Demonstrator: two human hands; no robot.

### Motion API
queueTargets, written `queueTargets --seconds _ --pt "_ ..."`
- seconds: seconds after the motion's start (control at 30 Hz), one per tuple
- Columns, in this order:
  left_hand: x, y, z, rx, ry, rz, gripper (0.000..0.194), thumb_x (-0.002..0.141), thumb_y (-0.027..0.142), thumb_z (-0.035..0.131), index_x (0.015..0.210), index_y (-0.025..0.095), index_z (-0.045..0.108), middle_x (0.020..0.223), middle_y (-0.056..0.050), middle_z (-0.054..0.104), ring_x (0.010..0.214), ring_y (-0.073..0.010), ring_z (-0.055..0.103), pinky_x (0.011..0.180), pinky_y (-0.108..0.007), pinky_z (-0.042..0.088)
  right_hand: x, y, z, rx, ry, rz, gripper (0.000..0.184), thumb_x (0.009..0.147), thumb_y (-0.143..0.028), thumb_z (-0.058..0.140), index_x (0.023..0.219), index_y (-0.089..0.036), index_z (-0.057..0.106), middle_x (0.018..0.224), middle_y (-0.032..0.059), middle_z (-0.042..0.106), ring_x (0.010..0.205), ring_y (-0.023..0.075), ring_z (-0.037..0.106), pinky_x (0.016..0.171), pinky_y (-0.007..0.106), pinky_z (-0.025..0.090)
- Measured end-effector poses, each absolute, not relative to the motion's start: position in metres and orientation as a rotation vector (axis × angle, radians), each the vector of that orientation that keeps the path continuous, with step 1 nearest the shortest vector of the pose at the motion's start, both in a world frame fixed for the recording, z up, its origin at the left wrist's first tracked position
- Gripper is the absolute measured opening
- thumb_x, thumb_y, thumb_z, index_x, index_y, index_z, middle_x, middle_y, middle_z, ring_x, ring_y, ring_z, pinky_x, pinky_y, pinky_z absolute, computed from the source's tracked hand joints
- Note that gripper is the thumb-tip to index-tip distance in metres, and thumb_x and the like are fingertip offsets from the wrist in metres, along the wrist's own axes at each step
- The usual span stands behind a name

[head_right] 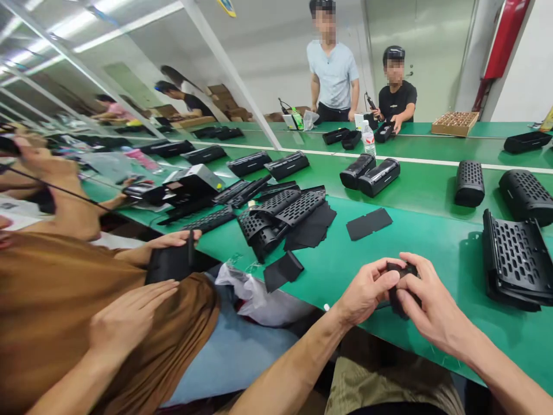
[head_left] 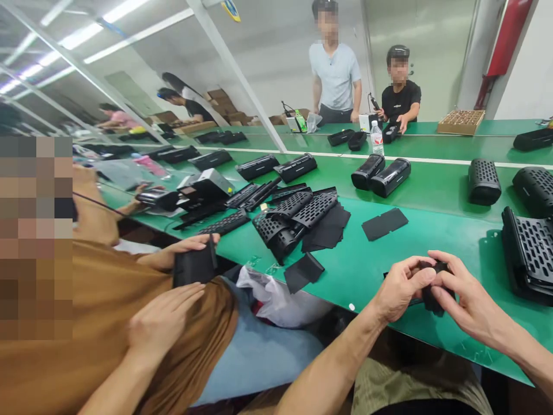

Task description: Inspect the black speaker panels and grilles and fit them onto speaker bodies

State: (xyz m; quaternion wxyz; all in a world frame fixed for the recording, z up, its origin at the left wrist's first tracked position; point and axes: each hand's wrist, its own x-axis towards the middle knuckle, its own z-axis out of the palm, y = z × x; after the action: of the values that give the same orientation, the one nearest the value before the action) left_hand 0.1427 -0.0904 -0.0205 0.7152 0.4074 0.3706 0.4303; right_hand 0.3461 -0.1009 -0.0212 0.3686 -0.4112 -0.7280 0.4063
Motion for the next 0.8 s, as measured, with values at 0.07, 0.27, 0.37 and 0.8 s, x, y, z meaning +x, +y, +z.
queueTargets --seconds 0.07,0.27,0.37,0.8 --pt "0.146 -0.09 -0.024 0.873 0.871 1.063 0.057 0.068 0.058 0.096 0.1 0.015 0.079 0.095 -0.008 0.078 0.084 -0.0179 0.071 0.081 -0.029 0.056 0.347 -0.099 -0.025 -1.06 -1.809 1.065 0.024 0.097 -0.055 0.07 0.099 -0.032 0.077 0.158 0.0097 0.055 0.151 0.037 0.045 0.122 0.058 0.041" --pt "0.132 -0.091 -0.02 0.859 0.871 1.02 0.049 0.066 0.055 0.097 0.093 0.017 0.08 0.084 -0.003 0.075 0.073 -0.0139 0.065 0.073 -0.026 0.053 0.359 -0.075 -0.041 -0.946 -1.295 1.872 0.081 0.071 -0.06 0.095 0.139 -0.029 0.064 0.125 0.0121 0.072 0.109 0.0288 0.071 0.093 0.046 0.059" --pt "0.124 -0.092 -0.022 0.896 0.894 1.032 0.048 0.067 0.056 0.096 0.092 0.017 0.08 0.085 -0.003 0.075 0.073 -0.013 0.063 0.073 -0.025 0.051 0.357 -0.07 -0.042 -0.935 -1.27 2.023 0.052 0.069 -0.057 0.097 0.099 -0.02 0.077 0.088 0.0033 0.071 0.077 0.0166 0.064 0.073 0.03 0.053" --pt "0.092 -0.09 -0.067 1.491 1.745 0.93 0.021 0.087 0.034 0.074 0.072 0.021 0.066 0.061 0.004 0.059 0.06 -0.0129 0.053 0.065 -0.027 0.037 0.358 -0.042 -0.063 -1.66 -1.864 1.053 0.04 0.086 -0.057 0.067 0.064 -0.024 0.06 0.053 -0.0023 0.052 0.055 0.0164 0.047 0.058 0.03 0.032"
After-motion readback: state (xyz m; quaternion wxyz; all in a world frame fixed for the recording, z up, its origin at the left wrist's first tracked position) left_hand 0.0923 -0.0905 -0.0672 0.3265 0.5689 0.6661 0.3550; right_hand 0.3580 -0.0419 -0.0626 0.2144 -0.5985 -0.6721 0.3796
